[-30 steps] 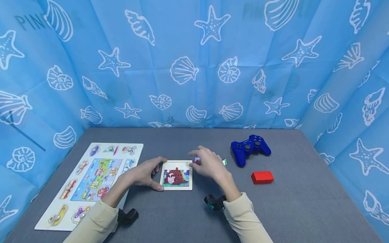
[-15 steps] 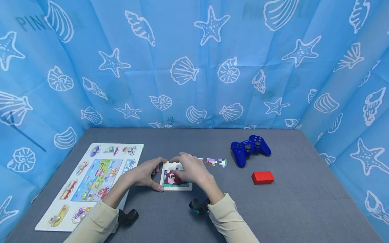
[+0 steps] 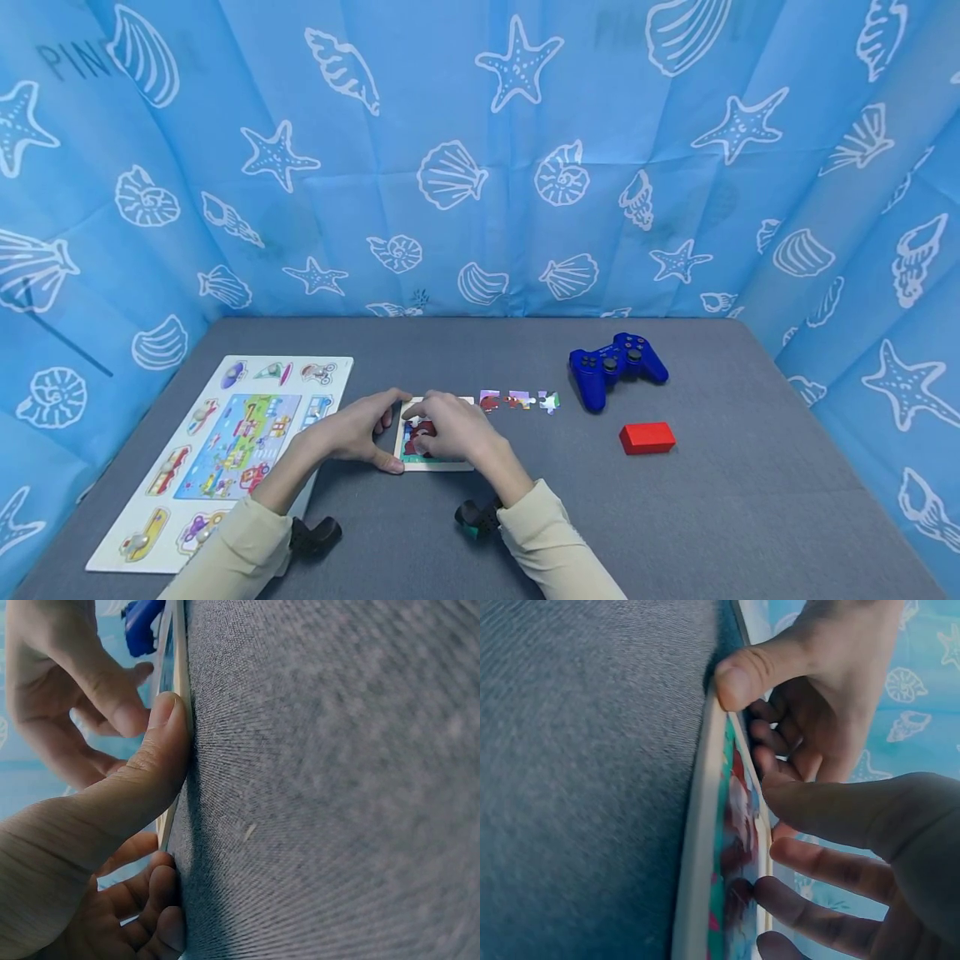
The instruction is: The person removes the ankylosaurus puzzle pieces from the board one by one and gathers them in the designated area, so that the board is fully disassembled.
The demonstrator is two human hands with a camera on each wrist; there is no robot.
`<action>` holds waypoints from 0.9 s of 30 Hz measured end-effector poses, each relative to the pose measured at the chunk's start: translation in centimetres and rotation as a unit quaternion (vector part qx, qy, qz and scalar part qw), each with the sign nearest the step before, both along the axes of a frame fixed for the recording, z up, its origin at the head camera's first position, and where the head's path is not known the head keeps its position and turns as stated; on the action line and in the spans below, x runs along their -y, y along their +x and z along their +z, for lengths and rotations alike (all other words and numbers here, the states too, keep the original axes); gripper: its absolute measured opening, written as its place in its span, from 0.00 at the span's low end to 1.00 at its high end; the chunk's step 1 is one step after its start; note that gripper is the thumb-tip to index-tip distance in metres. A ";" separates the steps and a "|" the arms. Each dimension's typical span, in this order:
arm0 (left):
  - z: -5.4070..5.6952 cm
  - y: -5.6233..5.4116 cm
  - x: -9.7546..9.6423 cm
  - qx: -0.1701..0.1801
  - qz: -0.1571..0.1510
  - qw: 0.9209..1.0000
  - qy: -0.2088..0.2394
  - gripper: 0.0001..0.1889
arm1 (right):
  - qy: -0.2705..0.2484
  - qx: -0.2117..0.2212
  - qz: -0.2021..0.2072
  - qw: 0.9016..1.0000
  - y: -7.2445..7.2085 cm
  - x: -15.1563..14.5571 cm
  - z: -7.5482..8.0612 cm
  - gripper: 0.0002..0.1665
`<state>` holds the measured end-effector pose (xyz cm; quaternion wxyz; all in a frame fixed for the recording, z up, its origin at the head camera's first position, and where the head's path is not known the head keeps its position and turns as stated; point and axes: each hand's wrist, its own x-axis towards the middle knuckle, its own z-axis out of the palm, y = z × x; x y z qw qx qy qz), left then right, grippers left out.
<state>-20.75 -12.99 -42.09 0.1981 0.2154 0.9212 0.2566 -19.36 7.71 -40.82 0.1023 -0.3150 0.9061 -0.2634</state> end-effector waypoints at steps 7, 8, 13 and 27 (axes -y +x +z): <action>-0.1 0.0 0.0 -0.001 0.002 1.000 -0.002 0.51 | 0.039 0.002 -0.003 0.999 -0.2 0.5 -0.5 0.22; -0.1 0.0 0.0 -0.001 0.002 1.000 -0.002 0.51 | 0.043 0.001 -0.003 0.999 -0.2 0.5 -0.5 0.22; -0.1 0.0 0.0 0.000 0.002 1.000 -0.001 0.51 | 0.049 0.002 0.004 0.999 -0.2 0.6 -0.4 0.23; 0.0 -0.1 0.1 -0.003 -0.001 1.000 0.002 0.51 | 0.039 0.016 0.011 0.999 -0.4 0.7 -0.6 0.21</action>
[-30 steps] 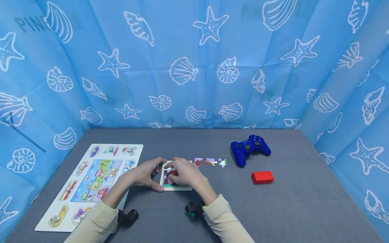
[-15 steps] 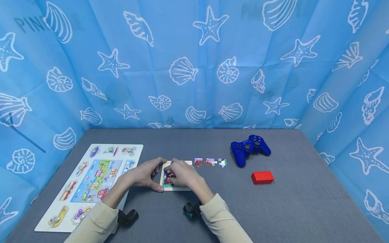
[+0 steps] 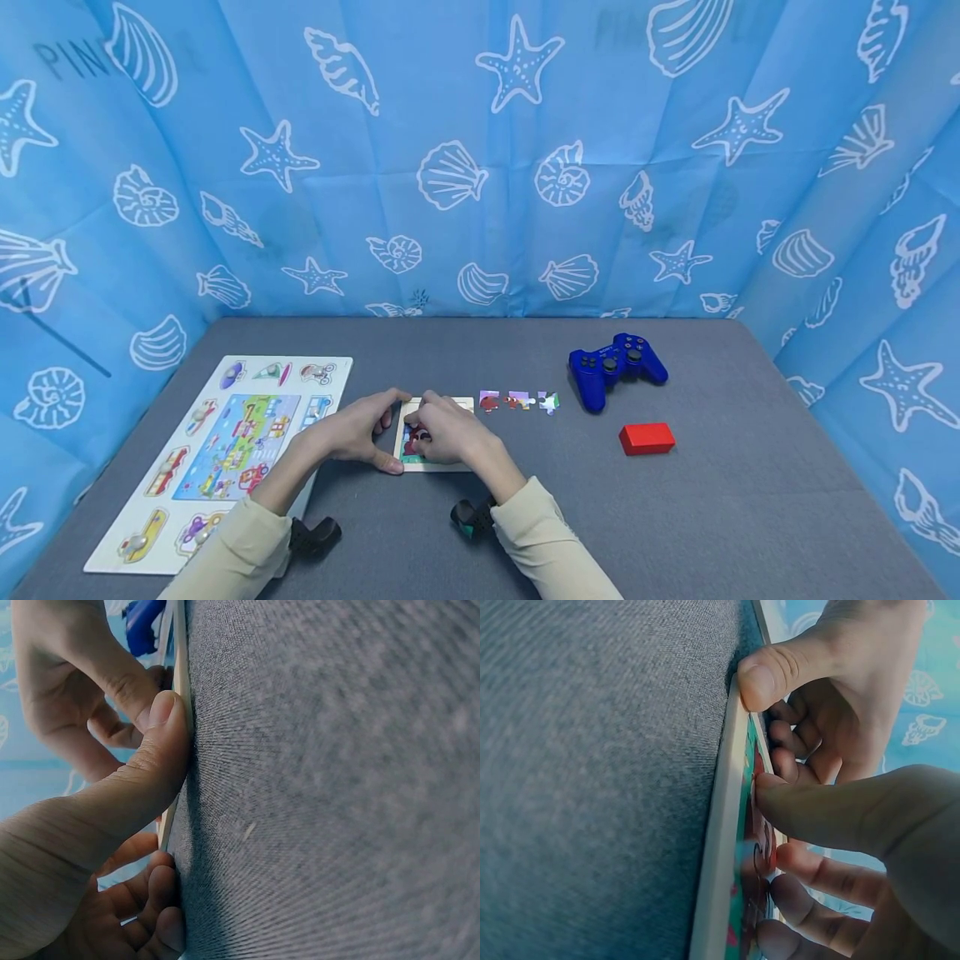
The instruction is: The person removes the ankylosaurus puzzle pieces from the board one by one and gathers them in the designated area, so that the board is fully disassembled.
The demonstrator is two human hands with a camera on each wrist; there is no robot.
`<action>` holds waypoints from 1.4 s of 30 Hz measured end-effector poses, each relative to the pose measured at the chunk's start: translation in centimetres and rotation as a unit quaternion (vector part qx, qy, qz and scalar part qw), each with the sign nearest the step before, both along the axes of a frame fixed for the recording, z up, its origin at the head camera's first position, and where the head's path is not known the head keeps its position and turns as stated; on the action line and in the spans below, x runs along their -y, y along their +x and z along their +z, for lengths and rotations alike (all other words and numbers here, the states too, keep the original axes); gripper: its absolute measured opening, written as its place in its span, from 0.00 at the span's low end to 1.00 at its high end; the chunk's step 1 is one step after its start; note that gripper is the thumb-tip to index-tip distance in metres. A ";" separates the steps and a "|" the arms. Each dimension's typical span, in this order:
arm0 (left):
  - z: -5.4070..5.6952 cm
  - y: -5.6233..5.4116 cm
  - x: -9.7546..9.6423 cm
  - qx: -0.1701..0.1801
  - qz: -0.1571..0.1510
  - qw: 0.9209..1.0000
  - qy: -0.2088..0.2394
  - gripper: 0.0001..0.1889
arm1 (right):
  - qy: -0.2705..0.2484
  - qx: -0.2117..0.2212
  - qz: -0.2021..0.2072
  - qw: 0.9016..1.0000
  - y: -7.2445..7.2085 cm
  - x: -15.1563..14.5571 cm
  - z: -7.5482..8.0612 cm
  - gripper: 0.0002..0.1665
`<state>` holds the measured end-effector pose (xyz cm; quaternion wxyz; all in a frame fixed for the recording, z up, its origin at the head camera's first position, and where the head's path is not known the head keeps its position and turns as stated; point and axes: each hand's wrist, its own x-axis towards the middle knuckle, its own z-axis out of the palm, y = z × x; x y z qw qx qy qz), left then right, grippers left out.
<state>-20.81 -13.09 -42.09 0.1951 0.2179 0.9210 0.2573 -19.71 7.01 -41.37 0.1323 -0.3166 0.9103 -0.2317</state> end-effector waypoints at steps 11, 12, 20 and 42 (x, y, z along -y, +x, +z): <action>0.0 0.0 -0.1 0.000 0.001 1.000 -0.001 0.51 | -0.009 0.007 -0.005 1.000 0.0 -0.2 -0.2 0.20; 0.0 0.0 -0.1 0.000 0.001 1.000 -0.001 0.51 | -0.012 0.007 -0.006 1.000 0.0 -0.2 -0.2 0.20; -0.1 -0.1 0.0 0.003 -0.002 1.000 0.001 0.51 | -0.022 0.001 -0.002 1.000 0.0 -0.3 -0.4 0.21; -0.1 -0.2 0.0 0.006 0.000 1.000 -0.002 0.52 | -0.043 -0.038 -0.012 0.998 0.4 -0.1 -0.5 0.19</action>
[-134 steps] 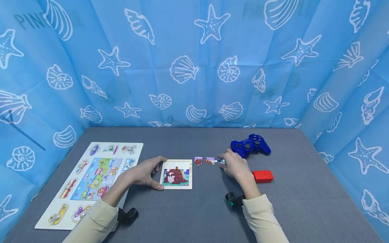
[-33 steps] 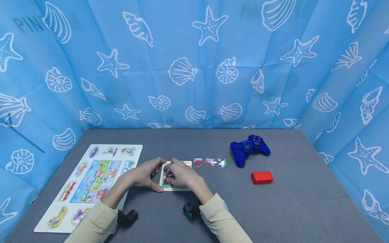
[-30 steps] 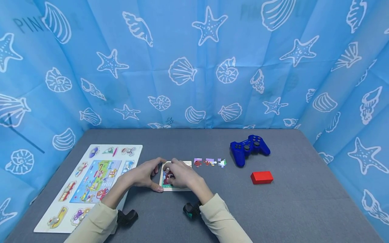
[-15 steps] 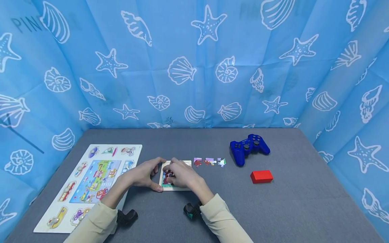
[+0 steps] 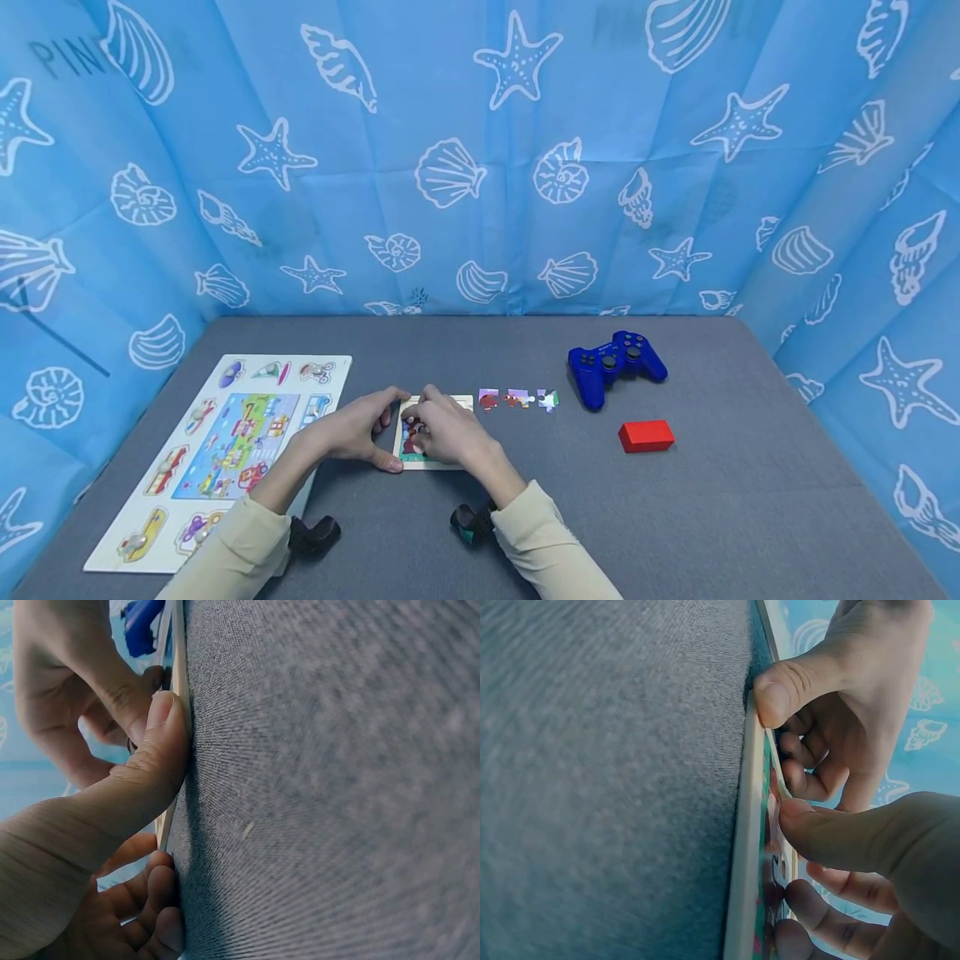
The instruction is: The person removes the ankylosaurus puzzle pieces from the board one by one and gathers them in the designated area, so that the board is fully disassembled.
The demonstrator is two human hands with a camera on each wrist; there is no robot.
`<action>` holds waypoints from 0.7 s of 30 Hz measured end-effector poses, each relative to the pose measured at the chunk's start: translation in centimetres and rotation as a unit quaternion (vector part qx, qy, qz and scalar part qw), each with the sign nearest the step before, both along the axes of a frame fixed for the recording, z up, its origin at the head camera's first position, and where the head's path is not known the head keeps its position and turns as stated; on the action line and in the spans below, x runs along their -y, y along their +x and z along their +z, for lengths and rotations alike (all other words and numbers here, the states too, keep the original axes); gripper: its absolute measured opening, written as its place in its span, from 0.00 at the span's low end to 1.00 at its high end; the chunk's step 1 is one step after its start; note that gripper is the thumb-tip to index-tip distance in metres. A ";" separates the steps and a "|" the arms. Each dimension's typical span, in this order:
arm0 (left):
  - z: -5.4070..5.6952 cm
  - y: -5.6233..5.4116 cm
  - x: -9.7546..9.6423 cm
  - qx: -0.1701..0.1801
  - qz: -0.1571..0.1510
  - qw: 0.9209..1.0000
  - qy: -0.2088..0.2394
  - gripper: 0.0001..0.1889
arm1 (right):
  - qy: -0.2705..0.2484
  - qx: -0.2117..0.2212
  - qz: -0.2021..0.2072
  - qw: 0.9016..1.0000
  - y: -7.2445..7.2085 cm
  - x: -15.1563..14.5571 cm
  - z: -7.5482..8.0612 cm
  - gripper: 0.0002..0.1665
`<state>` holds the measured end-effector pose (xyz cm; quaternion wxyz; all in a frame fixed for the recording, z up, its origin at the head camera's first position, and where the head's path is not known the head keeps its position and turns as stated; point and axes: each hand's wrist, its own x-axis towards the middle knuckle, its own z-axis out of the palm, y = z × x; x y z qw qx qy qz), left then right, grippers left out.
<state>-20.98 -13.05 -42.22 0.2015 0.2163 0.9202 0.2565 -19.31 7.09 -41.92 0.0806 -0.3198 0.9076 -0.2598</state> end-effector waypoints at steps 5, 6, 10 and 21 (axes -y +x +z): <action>0.0 0.0 0.0 0.001 0.000 1.000 0.000 0.51 | 0.006 0.000 -0.012 1.000 0.1 -0.3 0.4 0.19; 0.0 0.0 0.0 0.001 0.001 1.000 0.000 0.51 | 0.005 0.000 -0.012 1.000 0.1 -0.4 0.5 0.19; -0.1 0.0 -0.1 0.001 0.002 1.000 0.000 0.51 | -0.001 0.000 -0.014 1.000 0.2 -1.1 0.9 0.18; 0.1 0.0 -0.4 0.006 0.015 1.000 -0.012 0.52 | 0.030 -0.006 -0.032 0.999 0.3 -4.1 1.4 0.18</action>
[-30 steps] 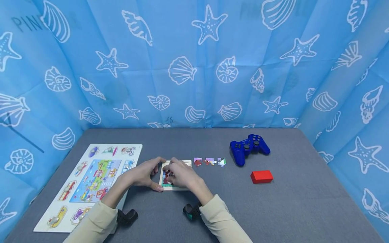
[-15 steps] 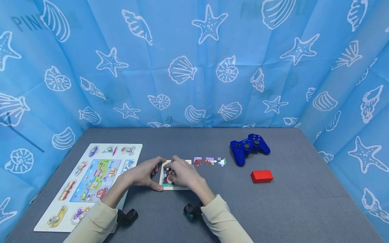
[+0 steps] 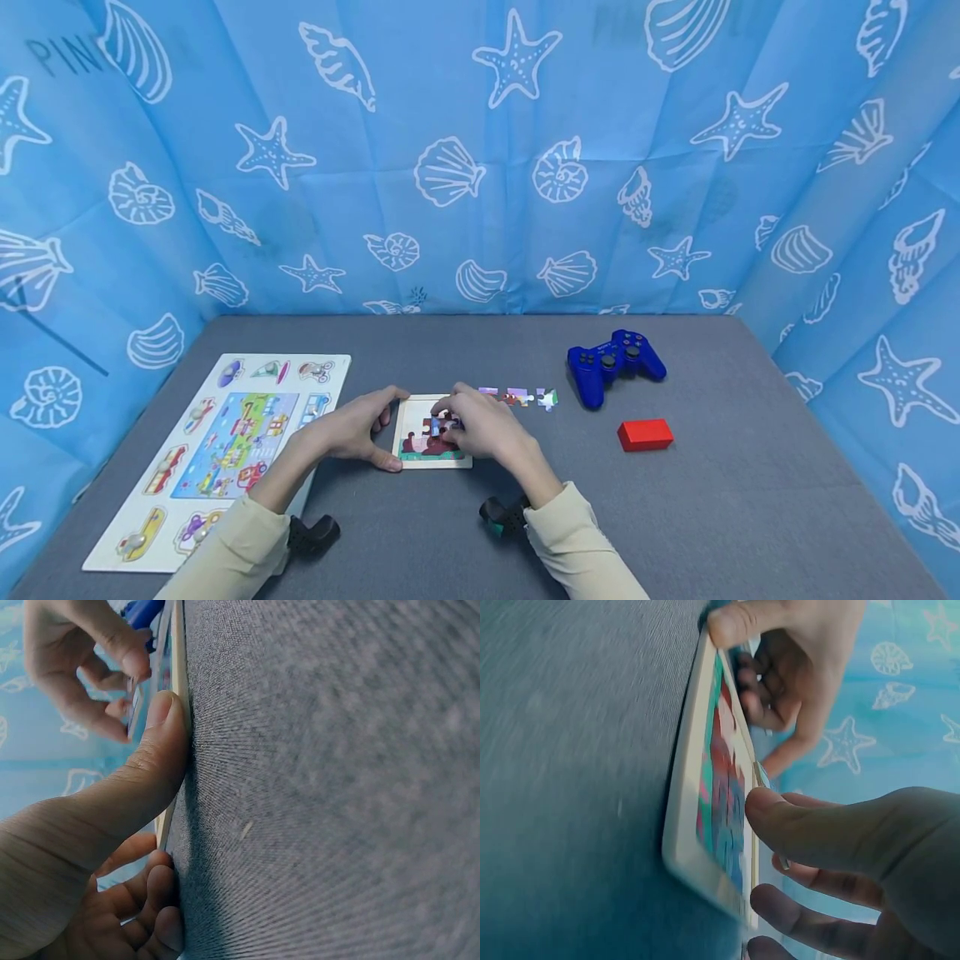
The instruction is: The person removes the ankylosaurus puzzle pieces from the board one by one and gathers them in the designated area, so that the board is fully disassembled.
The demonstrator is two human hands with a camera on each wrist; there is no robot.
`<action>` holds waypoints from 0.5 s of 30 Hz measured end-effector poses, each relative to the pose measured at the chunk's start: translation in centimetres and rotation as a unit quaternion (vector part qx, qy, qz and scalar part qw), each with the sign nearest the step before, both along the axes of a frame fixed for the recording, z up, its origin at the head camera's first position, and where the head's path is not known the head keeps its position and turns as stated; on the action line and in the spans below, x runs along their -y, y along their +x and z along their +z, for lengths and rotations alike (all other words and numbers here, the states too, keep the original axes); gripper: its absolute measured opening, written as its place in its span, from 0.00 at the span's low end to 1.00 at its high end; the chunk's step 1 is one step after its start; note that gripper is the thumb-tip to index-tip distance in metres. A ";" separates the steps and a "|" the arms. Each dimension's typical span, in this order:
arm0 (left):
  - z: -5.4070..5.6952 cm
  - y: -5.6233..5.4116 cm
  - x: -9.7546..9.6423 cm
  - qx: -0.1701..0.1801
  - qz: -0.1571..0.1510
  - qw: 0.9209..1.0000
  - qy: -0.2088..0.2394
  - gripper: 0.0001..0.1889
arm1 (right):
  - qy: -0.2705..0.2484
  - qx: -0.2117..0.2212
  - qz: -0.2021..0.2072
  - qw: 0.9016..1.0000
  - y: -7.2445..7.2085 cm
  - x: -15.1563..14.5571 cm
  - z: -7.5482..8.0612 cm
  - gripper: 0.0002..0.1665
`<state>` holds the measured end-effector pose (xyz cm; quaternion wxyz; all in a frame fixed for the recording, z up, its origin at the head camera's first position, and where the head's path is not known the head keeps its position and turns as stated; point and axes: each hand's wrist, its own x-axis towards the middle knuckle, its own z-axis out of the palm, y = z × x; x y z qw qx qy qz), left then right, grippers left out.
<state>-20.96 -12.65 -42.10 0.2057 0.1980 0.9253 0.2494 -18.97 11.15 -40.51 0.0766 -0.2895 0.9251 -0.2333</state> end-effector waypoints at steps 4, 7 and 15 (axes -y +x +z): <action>0.1 0.1 -0.1 -0.003 0.003 1.000 0.000 0.53 | 0.003 0.005 -0.003 1.000 -0.1 -1.3 0.1 0.18; 0.1 0.1 -0.1 -0.004 0.002 1.000 0.000 0.53 | 0.000 0.012 -0.005 1.000 -0.2 -2.3 0.1 0.18; 0.1 0.2 -0.1 -0.003 0.002 1.000 0.003 0.52 | 0.013 0.019 -0.025 0.999 -0.3 -4.4 -0.1 0.17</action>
